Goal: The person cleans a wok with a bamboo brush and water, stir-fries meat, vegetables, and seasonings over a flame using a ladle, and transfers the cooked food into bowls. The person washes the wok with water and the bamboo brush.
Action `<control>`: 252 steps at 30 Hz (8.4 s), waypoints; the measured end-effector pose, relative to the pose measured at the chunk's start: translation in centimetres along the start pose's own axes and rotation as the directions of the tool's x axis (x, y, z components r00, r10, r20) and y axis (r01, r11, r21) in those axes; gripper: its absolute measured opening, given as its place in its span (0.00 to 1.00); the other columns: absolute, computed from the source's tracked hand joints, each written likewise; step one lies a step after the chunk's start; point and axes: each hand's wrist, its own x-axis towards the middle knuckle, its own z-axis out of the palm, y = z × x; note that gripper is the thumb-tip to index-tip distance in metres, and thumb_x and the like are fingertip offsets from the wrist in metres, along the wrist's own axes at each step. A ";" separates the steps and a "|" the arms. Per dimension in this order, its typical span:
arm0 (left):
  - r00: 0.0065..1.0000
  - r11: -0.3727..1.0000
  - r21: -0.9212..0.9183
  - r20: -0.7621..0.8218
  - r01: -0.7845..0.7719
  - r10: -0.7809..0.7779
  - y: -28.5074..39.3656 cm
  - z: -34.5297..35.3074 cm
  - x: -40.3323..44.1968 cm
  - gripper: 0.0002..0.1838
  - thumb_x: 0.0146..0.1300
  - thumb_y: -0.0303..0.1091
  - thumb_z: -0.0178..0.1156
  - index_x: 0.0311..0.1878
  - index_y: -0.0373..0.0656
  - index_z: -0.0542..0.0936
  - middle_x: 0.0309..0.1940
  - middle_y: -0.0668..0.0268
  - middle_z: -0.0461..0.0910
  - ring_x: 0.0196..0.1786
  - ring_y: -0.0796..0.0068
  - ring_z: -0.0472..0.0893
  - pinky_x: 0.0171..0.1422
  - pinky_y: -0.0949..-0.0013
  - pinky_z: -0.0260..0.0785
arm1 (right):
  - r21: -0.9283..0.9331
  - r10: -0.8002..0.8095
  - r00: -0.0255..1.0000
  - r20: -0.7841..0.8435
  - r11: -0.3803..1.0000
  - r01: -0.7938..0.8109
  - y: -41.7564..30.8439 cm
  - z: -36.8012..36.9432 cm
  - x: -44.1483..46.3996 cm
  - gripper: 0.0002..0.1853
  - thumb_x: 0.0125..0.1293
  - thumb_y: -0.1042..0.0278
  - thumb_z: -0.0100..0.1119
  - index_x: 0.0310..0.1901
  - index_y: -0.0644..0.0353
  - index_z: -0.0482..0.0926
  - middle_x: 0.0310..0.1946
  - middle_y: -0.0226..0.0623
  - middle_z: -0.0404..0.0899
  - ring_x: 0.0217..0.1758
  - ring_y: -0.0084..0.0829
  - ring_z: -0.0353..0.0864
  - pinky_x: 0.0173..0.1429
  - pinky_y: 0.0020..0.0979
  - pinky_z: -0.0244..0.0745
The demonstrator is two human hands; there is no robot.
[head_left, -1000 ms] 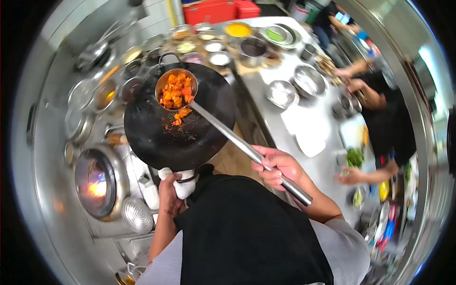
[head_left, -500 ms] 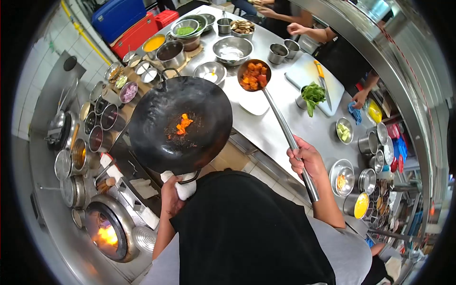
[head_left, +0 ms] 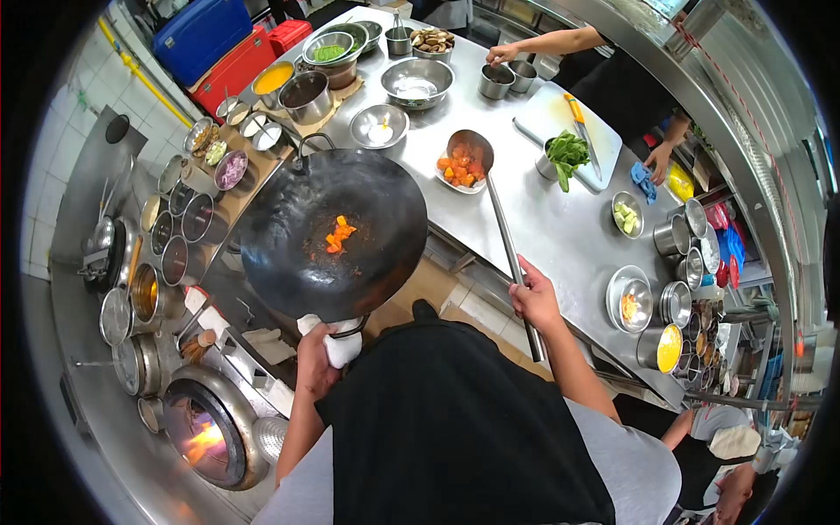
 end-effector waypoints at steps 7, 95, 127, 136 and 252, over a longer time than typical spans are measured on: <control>1.000 1.000 -0.013 0.019 0.013 -0.013 -0.2 -1.9 -0.8 0.14 0.69 0.33 0.59 0.53 0.37 0.80 0.45 0.56 0.87 0.43 0.58 0.90 0.48 0.56 0.87 | -0.499 -0.340 0.937 -0.075 0.827 0.260 2.4 0.2 0.1 0.39 0.70 0.79 0.60 0.84 0.56 0.67 0.36 0.29 0.80 0.28 0.17 0.70 0.35 0.25 0.72; 0.987 0.987 -0.156 -0.163 -0.027 0.002 -3.7 -1.2 1.5 0.20 0.67 0.38 0.59 0.60 0.41 0.79 0.48 0.59 0.88 0.47 0.56 0.88 0.48 0.52 0.82 | -0.458 -0.387 0.909 0.155 0.787 0.413 -2.8 -8.1 0.3 0.40 0.69 0.90 0.59 0.82 0.54 0.70 0.44 0.28 0.78 0.30 0.13 0.69 0.33 0.20 0.68; 0.648 0.218 -0.615 -0.671 -0.758 0.362 -0.8 -19.2 -8.4 0.23 0.68 0.31 0.53 0.60 0.22 0.77 0.51 0.44 0.87 0.49 0.50 0.90 0.57 0.53 0.87 | -0.052 0.117 -0.079 0.990 0.824 0.565 -9.3 43.1 9.2 0.41 0.71 0.87 0.59 0.86 0.60 0.62 0.44 0.25 0.78 0.43 0.15 0.73 0.52 0.20 0.71; 0.464 -0.086 -0.489 -0.861 -0.868 0.206 -0.8 -38.4 -2.5 0.11 0.73 0.29 0.53 0.53 0.33 0.75 0.44 0.50 0.84 0.43 0.47 0.89 0.52 0.39 0.87 | 0.094 0.006 -0.578 0.816 0.985 0.142 -12.6 67.2 -8.7 0.57 0.66 0.80 0.63 0.90 0.51 0.38 0.67 0.49 0.72 0.45 0.27 0.80 0.52 0.31 0.84; -0.104 0.920 0.131 -0.978 0.368 0.181 12.5 -35.9 -3.8 0.48 0.63 0.43 0.73 0.81 0.30 0.65 0.75 0.46 0.71 0.82 0.44 0.66 0.83 0.43 0.62 | -0.956 0.644 -0.706 0.294 0.181 -0.233 -10.8 116.1 0.6 0.13 0.77 0.79 0.45 0.59 0.75 0.61 0.40 0.38 0.69 0.28 0.23 0.73 0.30 0.25 0.79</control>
